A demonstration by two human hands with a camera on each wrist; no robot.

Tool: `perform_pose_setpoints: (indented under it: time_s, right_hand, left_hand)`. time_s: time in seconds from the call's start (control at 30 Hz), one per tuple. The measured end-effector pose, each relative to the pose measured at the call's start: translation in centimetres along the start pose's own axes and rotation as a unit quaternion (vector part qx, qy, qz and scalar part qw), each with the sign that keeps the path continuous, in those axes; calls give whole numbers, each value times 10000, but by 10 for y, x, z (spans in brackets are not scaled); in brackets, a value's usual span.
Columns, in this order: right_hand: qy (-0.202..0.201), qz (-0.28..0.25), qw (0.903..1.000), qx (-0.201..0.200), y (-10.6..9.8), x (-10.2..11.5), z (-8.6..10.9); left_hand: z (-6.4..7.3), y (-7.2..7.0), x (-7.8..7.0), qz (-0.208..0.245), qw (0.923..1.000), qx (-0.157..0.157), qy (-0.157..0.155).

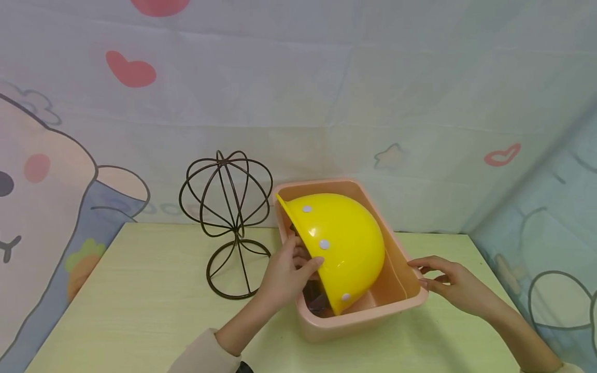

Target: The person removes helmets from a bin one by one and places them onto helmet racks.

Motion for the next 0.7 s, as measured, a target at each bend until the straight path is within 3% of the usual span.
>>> perform_pose_setpoints:
  time_s: [0.37,0.7]
  right_hand:
    - [-82,-29,10000,-3,0,2,0]
    - [-148,4,9999,18,0,1,0]
  left_hand:
    - [3,4,-6,239,9996,115,-84]
    - [4,6,-2,354,9988,162,-314]
Point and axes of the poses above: each hand's wrist, its own z-axis away from the middle knuckle, its own y-axis out of the palm, x = y × z, the point moved 5 cm from there along -z, towards the middle knuckle, and after that the axes turned 15 degrees about -x, right-handed, at the moved point
